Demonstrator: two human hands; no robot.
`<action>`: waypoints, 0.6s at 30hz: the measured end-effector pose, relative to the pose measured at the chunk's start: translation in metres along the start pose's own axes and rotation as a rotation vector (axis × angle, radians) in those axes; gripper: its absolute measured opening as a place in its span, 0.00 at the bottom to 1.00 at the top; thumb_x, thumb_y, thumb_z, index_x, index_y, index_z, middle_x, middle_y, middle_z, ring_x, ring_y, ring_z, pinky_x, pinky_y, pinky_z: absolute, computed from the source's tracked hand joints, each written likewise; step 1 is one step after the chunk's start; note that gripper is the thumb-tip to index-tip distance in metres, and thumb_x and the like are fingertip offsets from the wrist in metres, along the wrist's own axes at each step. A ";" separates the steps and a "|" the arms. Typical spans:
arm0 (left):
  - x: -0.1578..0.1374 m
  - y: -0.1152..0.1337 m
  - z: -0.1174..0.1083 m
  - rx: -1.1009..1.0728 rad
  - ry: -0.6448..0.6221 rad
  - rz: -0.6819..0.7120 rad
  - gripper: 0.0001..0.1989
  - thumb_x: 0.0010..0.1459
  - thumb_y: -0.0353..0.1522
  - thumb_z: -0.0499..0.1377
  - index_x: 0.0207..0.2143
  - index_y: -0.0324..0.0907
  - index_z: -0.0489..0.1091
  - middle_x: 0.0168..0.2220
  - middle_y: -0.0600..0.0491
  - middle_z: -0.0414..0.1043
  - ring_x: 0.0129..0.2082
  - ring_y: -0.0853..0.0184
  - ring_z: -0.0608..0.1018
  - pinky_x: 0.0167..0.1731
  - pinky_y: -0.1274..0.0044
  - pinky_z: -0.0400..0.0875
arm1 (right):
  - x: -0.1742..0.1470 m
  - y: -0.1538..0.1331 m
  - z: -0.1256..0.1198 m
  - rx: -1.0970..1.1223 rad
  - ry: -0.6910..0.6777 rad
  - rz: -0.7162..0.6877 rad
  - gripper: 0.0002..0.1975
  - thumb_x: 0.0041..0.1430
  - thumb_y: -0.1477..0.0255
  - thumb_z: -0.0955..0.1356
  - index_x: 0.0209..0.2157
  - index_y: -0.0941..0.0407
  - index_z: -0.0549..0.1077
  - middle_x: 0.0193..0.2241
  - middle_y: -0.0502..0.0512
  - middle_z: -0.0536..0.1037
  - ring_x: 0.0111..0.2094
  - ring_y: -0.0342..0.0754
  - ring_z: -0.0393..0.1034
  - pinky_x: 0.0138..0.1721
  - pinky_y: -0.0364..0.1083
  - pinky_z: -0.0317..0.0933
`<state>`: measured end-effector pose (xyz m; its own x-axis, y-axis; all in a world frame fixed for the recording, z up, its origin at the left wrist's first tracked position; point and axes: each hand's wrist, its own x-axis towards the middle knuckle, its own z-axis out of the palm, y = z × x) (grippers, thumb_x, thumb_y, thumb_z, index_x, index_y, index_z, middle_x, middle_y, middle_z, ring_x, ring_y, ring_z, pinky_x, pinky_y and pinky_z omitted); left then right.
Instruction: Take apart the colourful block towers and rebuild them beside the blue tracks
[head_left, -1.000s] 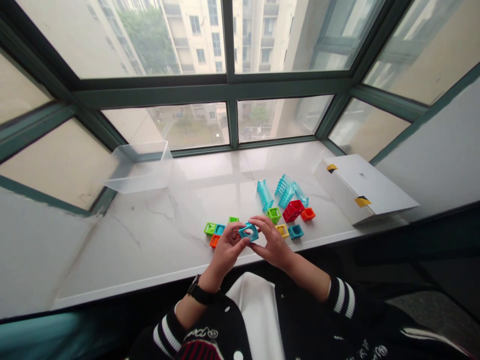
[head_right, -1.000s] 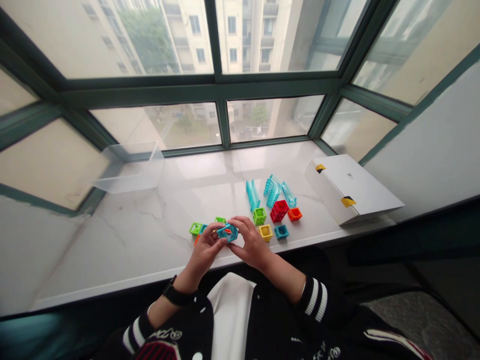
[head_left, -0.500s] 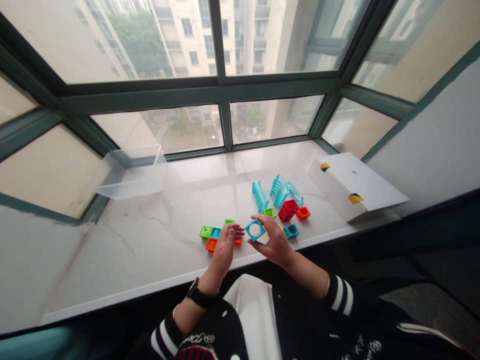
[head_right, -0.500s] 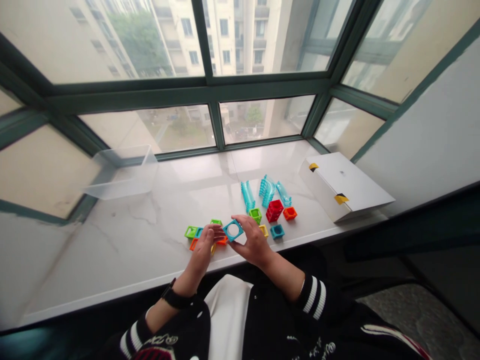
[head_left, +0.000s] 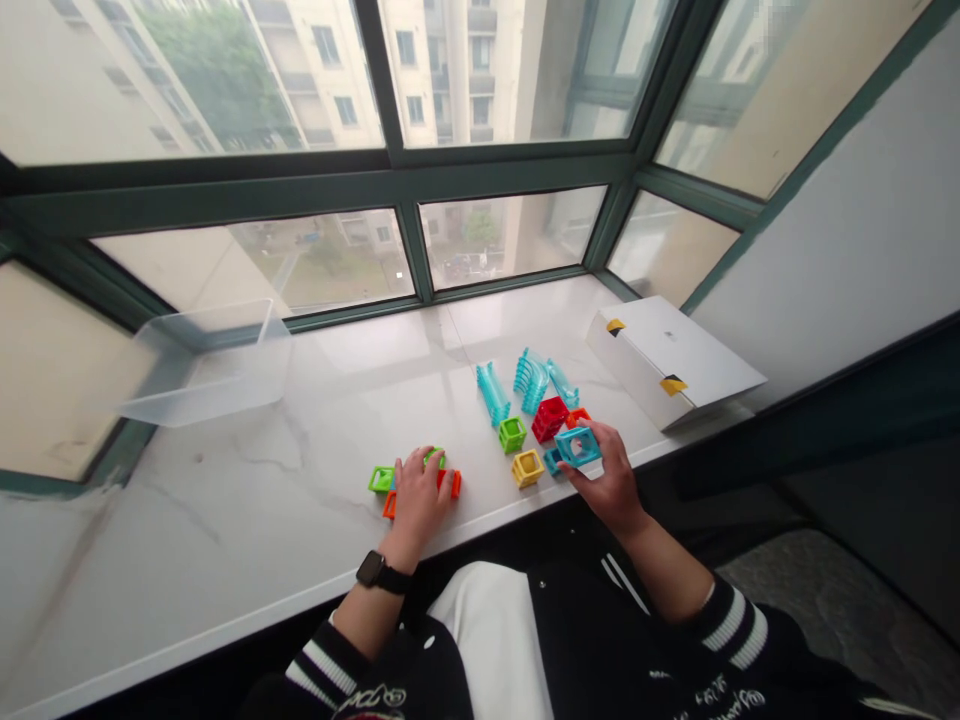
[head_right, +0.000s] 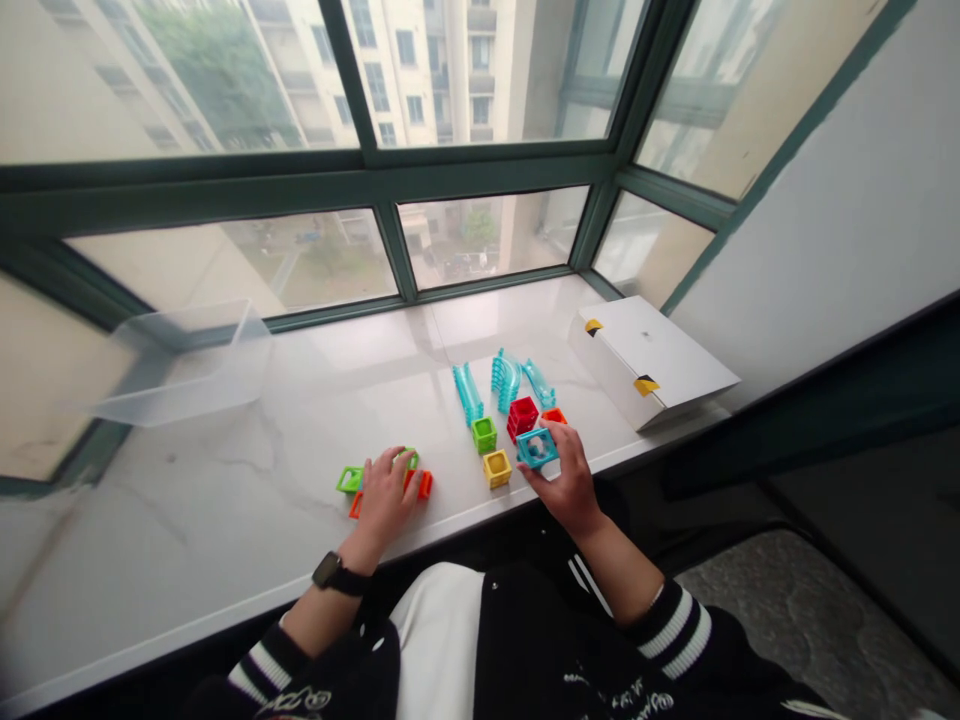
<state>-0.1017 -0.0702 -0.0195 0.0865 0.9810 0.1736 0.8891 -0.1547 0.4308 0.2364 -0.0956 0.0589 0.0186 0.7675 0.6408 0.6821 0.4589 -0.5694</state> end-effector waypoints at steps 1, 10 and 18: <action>0.000 0.001 0.001 0.031 0.000 0.001 0.18 0.71 0.38 0.53 0.58 0.46 0.71 0.64 0.39 0.71 0.67 0.48 0.69 0.72 0.47 0.49 | -0.005 0.006 -0.002 -0.022 0.009 0.007 0.31 0.66 0.60 0.75 0.65 0.54 0.67 0.56 0.67 0.76 0.59 0.64 0.73 0.61 0.65 0.70; -0.001 0.002 0.002 0.119 0.018 0.034 0.20 0.70 0.38 0.53 0.60 0.43 0.72 0.63 0.38 0.71 0.65 0.47 0.71 0.71 0.47 0.52 | -0.036 0.049 0.009 -0.079 -0.091 0.179 0.33 0.65 0.54 0.73 0.65 0.53 0.68 0.57 0.66 0.77 0.59 0.65 0.73 0.62 0.65 0.69; -0.001 0.005 0.001 0.082 0.024 0.024 0.20 0.70 0.39 0.54 0.60 0.43 0.73 0.63 0.38 0.71 0.65 0.47 0.71 0.71 0.46 0.51 | -0.045 0.074 0.033 -0.051 -0.185 0.271 0.36 0.63 0.50 0.73 0.65 0.55 0.70 0.59 0.67 0.76 0.62 0.66 0.71 0.65 0.67 0.66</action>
<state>-0.0969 -0.0722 -0.0187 0.0986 0.9739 0.2043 0.9207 -0.1672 0.3526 0.2613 -0.0814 -0.0290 0.0749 0.9291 0.3621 0.7065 0.2068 -0.6768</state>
